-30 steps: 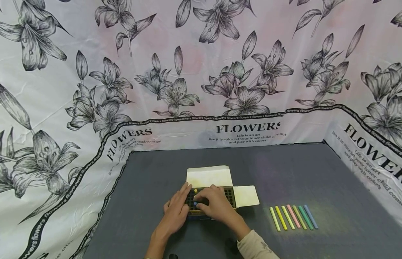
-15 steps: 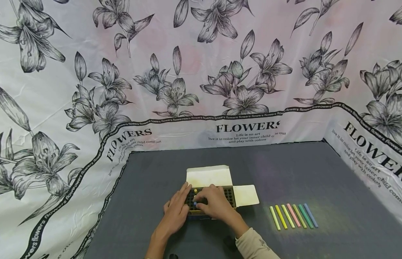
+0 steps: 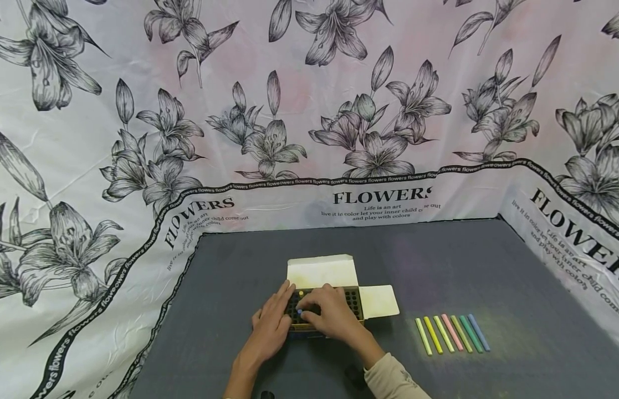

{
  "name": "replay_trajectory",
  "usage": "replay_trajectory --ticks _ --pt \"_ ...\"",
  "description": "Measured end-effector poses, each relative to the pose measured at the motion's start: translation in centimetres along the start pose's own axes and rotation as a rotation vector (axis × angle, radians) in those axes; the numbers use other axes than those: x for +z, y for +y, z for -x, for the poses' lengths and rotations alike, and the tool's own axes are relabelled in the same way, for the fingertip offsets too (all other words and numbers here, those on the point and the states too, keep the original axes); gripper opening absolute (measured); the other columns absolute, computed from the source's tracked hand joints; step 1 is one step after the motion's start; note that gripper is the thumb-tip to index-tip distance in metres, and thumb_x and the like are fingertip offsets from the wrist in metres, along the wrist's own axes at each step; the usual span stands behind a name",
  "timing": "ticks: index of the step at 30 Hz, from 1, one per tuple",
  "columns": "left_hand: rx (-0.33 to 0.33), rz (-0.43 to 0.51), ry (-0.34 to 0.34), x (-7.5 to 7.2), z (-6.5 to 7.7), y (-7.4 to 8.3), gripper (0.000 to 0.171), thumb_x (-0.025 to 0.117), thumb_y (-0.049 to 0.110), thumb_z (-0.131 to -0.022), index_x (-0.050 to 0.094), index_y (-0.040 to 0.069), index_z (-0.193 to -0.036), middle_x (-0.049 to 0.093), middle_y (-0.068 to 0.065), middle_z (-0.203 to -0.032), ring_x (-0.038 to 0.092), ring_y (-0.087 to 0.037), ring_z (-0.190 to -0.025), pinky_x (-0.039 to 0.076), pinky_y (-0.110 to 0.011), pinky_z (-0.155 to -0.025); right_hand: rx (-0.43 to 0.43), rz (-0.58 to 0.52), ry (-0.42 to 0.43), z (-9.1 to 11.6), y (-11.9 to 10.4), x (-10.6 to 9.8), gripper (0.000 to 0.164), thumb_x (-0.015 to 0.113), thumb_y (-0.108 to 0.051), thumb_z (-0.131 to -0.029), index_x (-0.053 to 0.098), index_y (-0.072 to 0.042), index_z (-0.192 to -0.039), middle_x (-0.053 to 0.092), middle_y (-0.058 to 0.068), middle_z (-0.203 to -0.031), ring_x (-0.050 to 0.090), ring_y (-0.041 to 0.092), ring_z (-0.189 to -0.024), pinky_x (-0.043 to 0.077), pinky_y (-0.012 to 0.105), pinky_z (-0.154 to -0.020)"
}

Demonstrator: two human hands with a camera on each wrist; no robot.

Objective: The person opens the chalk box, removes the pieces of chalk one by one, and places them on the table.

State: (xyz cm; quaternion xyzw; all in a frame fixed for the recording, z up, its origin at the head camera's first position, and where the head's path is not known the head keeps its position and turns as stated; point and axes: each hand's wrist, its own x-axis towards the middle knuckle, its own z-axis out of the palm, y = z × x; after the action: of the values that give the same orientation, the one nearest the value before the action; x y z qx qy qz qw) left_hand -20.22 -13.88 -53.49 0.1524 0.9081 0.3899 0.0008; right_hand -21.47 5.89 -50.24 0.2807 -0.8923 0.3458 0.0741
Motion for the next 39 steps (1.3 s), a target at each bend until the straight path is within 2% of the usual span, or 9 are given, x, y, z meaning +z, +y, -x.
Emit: replay_trajectory --ticks 25,34,39 --pt "0.009 -0.003 0.012 0.1 0.0 0.0 0.065 0.037 0.01 -0.101 0.029 0.028 -0.163 0.022 0.0 -0.171 0.023 -0.049 -0.153 0.013 -0.078 -0.107 -0.036 -0.162 0.072 0.3 -0.4 -0.5 0.019 0.078 -0.015 -0.088 0.079 -0.018 -0.107 0.078 -0.008 -0.102 0.054 0.006 -0.086 0.033 0.042 -0.089" --pt "0.002 0.003 0.01 0.1 0.1 0.1 0.065 0.037 0.008 -0.101 0.029 0.026 -0.163 0.022 -0.001 -0.171 0.023 -0.048 -0.153 0.013 -0.077 -0.107 -0.012 -0.275 0.098 0.6 -0.9 -1.8 0.021 0.073 -0.02 -0.093 0.076 -0.016 -0.113 0.073 -0.007 -0.102 0.06 0.01 -0.092 0.038 0.045 -0.094" --pt "0.0 0.0 0.006 0.1 0.1 0.2 0.064 0.036 0.009 -0.101 0.029 0.025 -0.163 0.022 -0.002 -0.171 0.022 -0.049 -0.153 0.013 -0.078 -0.106 -0.036 -0.305 0.153 0.7 -0.7 -2.7 0.019 0.071 -0.018 -0.095 0.075 -0.015 -0.113 0.074 -0.006 -0.103 0.061 0.011 -0.094 0.042 0.039 -0.091"
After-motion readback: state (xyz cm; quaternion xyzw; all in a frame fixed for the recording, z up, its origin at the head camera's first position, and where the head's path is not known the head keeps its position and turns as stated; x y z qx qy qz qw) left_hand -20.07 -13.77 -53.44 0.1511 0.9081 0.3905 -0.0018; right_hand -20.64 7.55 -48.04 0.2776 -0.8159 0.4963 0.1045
